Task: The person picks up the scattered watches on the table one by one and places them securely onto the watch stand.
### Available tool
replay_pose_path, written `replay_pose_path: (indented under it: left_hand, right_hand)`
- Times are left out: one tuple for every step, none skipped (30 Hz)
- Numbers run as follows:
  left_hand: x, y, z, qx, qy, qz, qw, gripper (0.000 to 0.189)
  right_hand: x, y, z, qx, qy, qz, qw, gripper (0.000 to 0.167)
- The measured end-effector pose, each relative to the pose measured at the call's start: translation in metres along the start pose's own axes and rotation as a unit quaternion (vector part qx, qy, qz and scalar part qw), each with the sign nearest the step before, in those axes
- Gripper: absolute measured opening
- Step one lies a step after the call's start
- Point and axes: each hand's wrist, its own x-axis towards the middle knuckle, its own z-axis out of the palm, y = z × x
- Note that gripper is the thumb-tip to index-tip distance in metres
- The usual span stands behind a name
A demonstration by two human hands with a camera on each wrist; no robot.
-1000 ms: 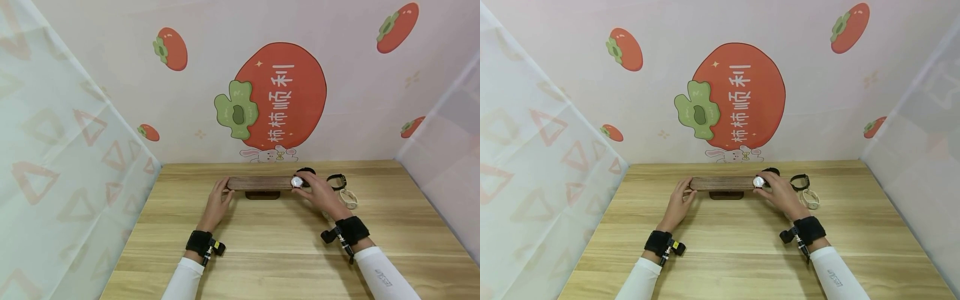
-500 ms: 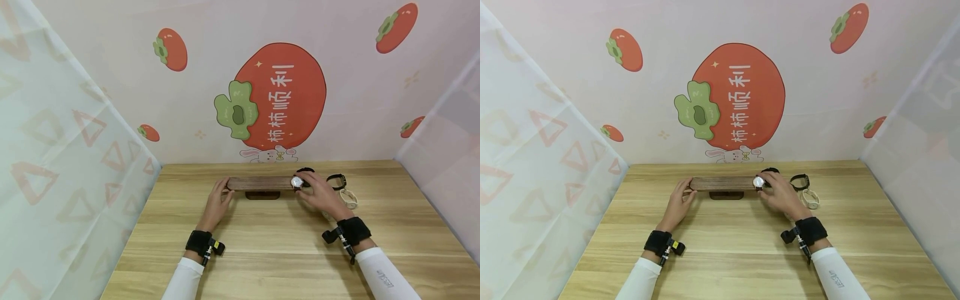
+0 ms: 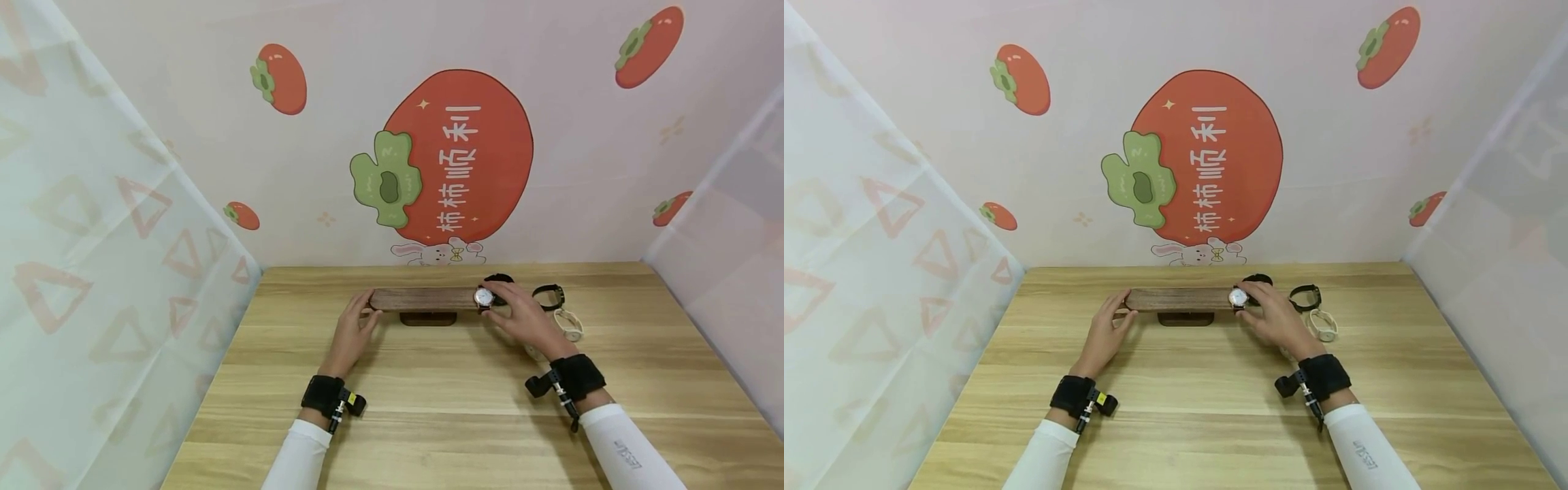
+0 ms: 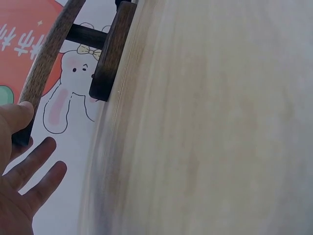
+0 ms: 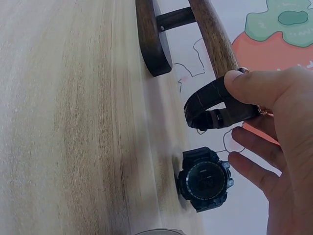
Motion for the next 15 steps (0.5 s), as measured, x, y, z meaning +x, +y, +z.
replay_pose_path:
  left_hand:
    - [0.0, 0.0, 0.0001, 0.0, -0.001, -0.002, 1.0, 0.055]
    - [0.0, 0.0001, 0.0002, 0.001, -0.001, -0.004, 1.0, 0.055]
    - [-0.0001, 0.0001, 0.0002, 0.002, -0.001, -0.005, 1.0, 0.055]
    - [-0.0001, 0.0001, 0.0002, 0.002, -0.001, -0.005, 1.0, 0.055]
    - [-0.0001, 0.0001, 0.0003, 0.002, -0.001, -0.006, 1.0, 0.055]
    - [-0.0002, 0.0003, 0.0003, 0.002, 0.0, -0.007, 1.0, 0.055]
    - [-0.0003, 0.0005, 0.0003, 0.001, 0.0, -0.007, 1.0, 0.054]
    - [-0.0002, 0.0006, 0.0004, 0.001, 0.0, -0.007, 1.0, 0.055]
    - [-0.0001, 0.0009, 0.0004, 0.0, 0.0, -0.008, 1.0, 0.055]
    - [-0.0001, 0.0012, 0.0004, -0.001, 0.0, -0.009, 1.0, 0.055]
    - [0.0, 0.0014, 0.0006, -0.001, 0.001, -0.011, 0.9999, 0.055]
    - [0.0002, 0.0014, 0.0009, -0.002, 0.0, -0.011, 0.9999, 0.055]
    - [0.0002, 0.0014, 0.0006, -0.002, 0.0, -0.011, 0.9999, 0.055]
    - [0.0002, 0.0013, 0.0004, -0.001, 0.0, -0.011, 0.9999, 0.055]
    - [0.0002, 0.0012, 0.0001, -0.001, 0.0, -0.011, 0.9999, 0.055]
  right_hand:
    - [-0.0001, 0.0003, 0.0001, 0.001, -0.001, 0.0, 1.0, 0.068]
    - [-0.0001, 0.0006, 0.0002, 0.003, -0.001, 0.0, 1.0, 0.068]
    - [-0.0001, 0.0007, 0.0002, 0.004, -0.002, 0.0, 1.0, 0.067]
    - [0.0, 0.0007, 0.0003, 0.005, -0.003, 0.0, 1.0, 0.067]
    - [0.0, 0.0007, 0.0002, 0.005, -0.004, 0.0, 1.0, 0.067]
    - [0.0001, 0.0007, 0.0002, 0.006, -0.004, 0.0, 1.0, 0.067]
    - [0.0004, 0.0009, 0.0002, 0.007, -0.003, -0.001, 1.0, 0.067]
    - [0.0007, 0.001, 0.0006, 0.007, -0.001, -0.004, 1.0, 0.067]
    - [0.0011, 0.0013, 0.001, 0.007, 0.002, -0.007, 0.9999, 0.067]
    - [0.0015, 0.0018, 0.0016, 0.008, 0.005, -0.01, 0.9999, 0.067]
    - [0.002, 0.0025, 0.0024, 0.008, 0.009, -0.014, 0.9998, 0.068]
    - [0.0024, 0.0031, 0.0032, 0.008, 0.014, -0.018, 0.9997, 0.068]
    - [0.0031, 0.0036, 0.004, 0.007, 0.017, -0.022, 0.9996, 0.068]
    - [0.0037, 0.0038, 0.005, 0.006, 0.02, -0.027, 0.9994, 0.068]
    - [0.0044, 0.0041, 0.0056, 0.007, 0.021, -0.027, 0.9994, 0.068]
